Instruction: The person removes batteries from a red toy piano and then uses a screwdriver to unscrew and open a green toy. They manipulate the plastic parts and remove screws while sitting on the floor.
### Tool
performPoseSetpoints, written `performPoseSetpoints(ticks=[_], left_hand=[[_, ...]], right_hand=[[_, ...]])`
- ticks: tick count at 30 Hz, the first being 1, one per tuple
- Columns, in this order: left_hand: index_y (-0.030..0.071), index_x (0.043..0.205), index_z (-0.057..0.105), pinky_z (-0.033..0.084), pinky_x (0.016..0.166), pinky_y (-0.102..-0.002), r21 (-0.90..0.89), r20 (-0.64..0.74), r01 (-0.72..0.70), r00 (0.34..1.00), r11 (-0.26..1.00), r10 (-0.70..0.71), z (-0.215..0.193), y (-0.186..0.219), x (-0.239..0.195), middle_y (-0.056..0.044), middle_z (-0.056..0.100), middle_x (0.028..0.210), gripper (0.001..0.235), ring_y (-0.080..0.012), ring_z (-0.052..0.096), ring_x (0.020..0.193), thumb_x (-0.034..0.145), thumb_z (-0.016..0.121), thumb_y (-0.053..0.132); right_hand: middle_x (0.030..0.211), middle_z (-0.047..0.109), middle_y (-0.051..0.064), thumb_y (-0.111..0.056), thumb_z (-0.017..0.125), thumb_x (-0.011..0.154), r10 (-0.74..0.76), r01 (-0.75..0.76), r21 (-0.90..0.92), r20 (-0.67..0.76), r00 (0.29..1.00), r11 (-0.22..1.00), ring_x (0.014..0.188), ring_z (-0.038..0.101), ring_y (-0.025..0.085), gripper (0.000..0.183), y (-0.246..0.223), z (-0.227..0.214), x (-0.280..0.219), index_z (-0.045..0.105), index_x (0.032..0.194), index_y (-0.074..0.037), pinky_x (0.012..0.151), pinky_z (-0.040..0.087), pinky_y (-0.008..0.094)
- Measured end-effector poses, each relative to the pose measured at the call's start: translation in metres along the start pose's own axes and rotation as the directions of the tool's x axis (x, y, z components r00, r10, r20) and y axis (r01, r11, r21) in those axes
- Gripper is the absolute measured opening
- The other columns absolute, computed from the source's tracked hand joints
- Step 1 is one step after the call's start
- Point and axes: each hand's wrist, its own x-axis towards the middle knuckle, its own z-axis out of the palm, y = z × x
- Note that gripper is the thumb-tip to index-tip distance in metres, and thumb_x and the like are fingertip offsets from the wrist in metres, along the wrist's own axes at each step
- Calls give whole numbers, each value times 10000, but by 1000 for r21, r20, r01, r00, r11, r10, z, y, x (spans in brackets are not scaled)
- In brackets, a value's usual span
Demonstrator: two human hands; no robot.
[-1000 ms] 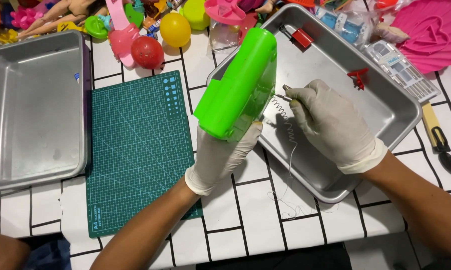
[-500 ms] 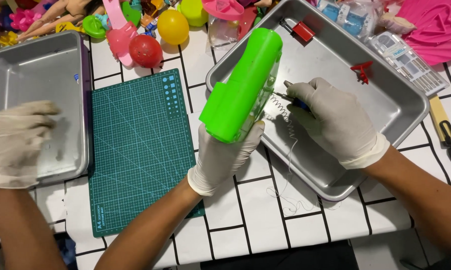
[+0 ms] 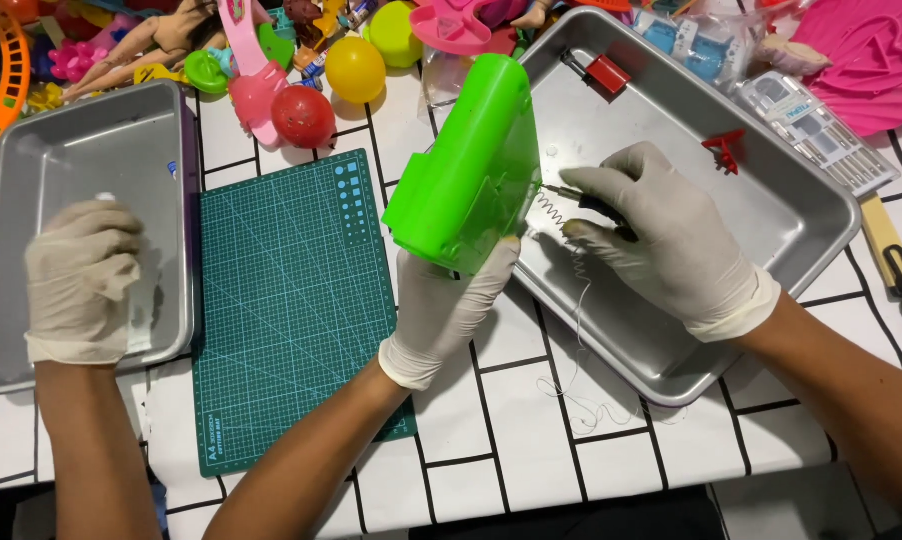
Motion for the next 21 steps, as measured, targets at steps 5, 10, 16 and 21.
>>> performPoseSetpoints(ticks=[5, 10, 16, 21], left_hand=[[14, 1290, 633, 627, 1031, -382, 32, 14, -9, 1000, 999, 9, 0, 3, 1, -147, 726, 1235, 495, -267, 718, 1173, 894, 776, 275], [33, 1302, 626, 610, 1068, -389, 14, 19, -32, 999, 999, 32, -1, -2, -1, -135, 716, 1258, 461, -257, 711, 1189, 911, 777, 224], [52, 1317, 617, 595, 1090, -392, -15, 28, -13, 1000, 1000, 14, -2, -9, 0, -124, 710, 1271, 471, -252, 699, 1214, 911, 785, 222], [41, 1362, 586, 559, 1154, -405, -31, 20, -52, 998, 998, 52, -3, -16, -1, -135, 681, 1329, 530, -258, 663, 1285, 905, 800, 206]], right_hand=[[1058, 640, 95, -93, 597, 1042, 101, -102, -2, 121, 987, 995, 877, 662, 279, 258, 17, 16, -6, 648, 1294, -109, 778, 509, 397], [1132, 594, 135, -122, 808, 935, 61, -63, 53, 32, 998, 997, 939, 644, 253, 390, -1, 0, 1, 674, 1298, -68, 853, 529, 349], [1051, 649, 118, -92, 562, 1062, 95, -104, 104, 96, 991, 989, 901, 652, 271, 246, 5, 5, -1, 658, 1280, -29, 813, 509, 371], [1142, 584, 132, -81, 753, 948, 83, -87, 58, 68, 994, 995, 972, 629, 288, 337, 5, 1, -3, 627, 1259, -56, 873, 515, 388]])
